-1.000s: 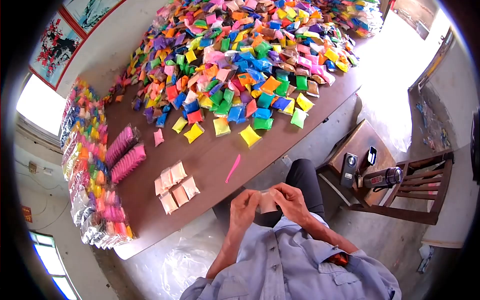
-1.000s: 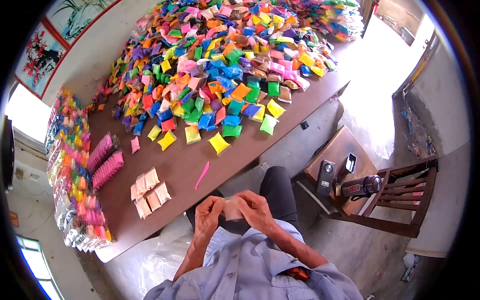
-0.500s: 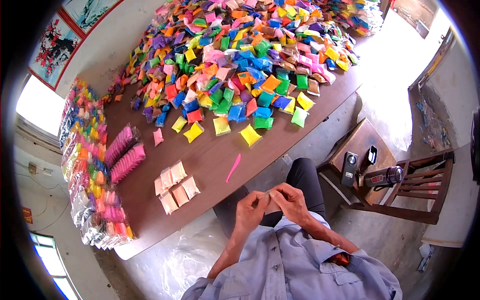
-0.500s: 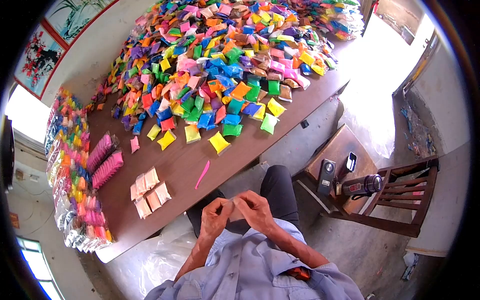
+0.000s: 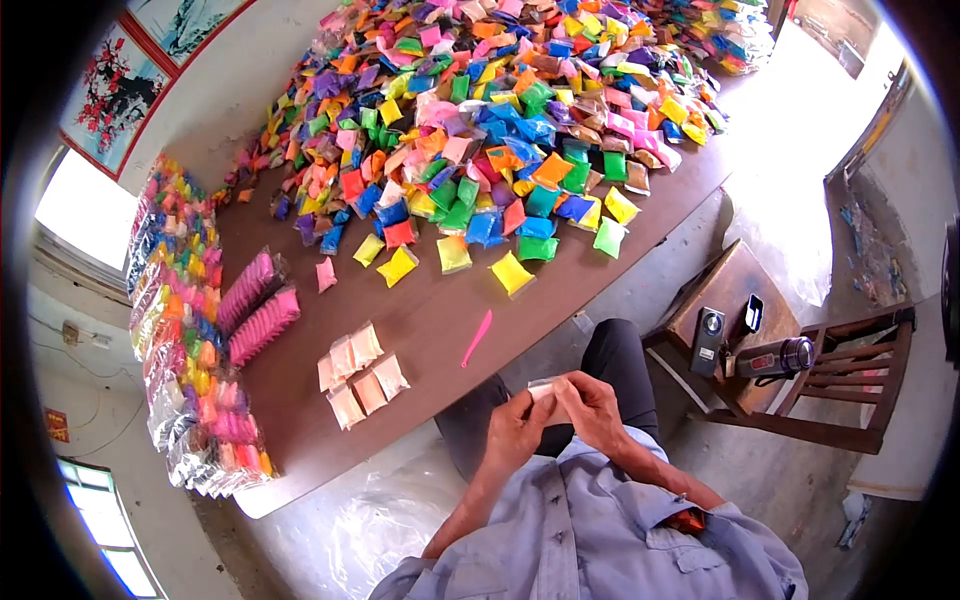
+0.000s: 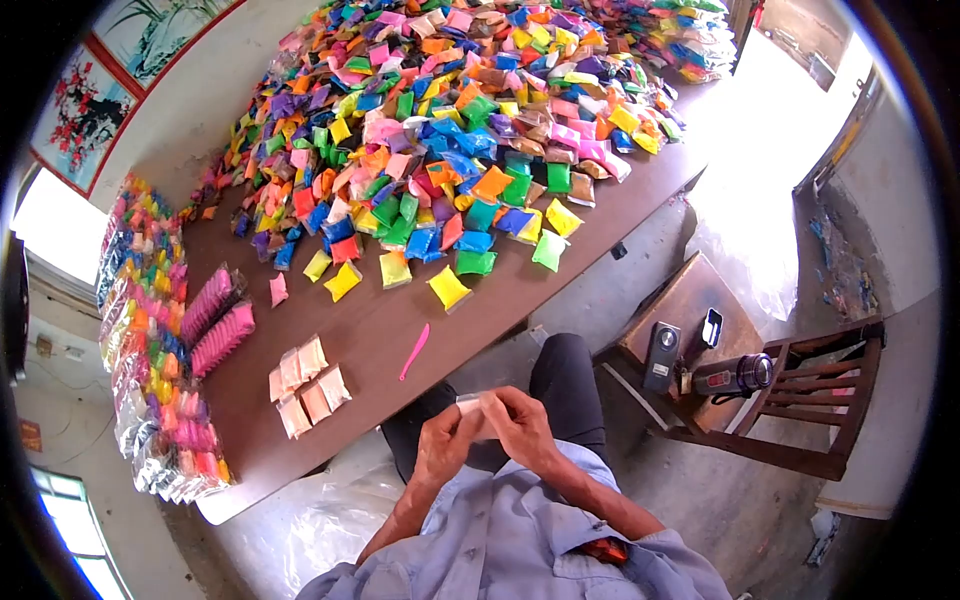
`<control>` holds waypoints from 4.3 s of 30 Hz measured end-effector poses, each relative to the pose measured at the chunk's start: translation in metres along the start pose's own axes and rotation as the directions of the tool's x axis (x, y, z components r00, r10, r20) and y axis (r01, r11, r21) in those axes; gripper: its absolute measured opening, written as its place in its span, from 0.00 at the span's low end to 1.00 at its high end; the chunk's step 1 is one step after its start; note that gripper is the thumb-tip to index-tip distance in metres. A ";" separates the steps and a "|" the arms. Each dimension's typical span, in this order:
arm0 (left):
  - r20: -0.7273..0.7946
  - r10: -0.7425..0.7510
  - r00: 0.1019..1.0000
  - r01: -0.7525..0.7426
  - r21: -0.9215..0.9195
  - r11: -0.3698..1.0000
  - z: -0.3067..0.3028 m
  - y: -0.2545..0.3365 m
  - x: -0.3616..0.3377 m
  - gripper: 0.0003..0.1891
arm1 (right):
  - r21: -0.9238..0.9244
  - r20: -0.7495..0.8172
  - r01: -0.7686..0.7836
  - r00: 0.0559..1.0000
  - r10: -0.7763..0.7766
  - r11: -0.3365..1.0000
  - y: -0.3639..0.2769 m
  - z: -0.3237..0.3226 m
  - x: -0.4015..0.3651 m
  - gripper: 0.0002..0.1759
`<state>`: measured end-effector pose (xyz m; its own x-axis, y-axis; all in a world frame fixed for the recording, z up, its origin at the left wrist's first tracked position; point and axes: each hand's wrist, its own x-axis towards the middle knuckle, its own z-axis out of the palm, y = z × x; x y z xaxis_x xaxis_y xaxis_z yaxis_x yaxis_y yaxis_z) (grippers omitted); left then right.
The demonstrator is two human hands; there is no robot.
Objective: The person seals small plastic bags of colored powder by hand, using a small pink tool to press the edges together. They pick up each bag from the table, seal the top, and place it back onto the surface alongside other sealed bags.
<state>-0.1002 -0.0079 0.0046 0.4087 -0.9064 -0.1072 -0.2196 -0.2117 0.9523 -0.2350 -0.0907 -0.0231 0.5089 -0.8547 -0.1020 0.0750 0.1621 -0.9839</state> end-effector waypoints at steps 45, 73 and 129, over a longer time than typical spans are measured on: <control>0.114 -0.149 0.982 0.154 -0.036 0.987 0.011 -0.008 -0.005 0.21 | -0.019 -0.098 -0.014 0.995 0.012 1.000 0.003 0.000 0.002 0.22; 0.066 -0.141 0.988 0.151 -0.194 0.969 -0.005 -0.012 -0.002 0.17 | 0.094 0.126 -0.025 0.992 0.013 0.995 0.005 -0.002 0.002 0.16; -0.056 -0.119 0.991 0.093 -0.340 0.936 -0.007 0.002 -0.005 0.11 | -0.130 0.139 0.063 0.989 -0.045 0.990 -0.006 -0.012 0.005 0.09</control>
<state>-0.0963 -0.0012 0.0093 0.4809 -0.8529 -0.2032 0.1333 -0.1579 0.9784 -0.2429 -0.1021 -0.0193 0.6189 -0.7846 -0.0367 -0.0051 0.0426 -0.9991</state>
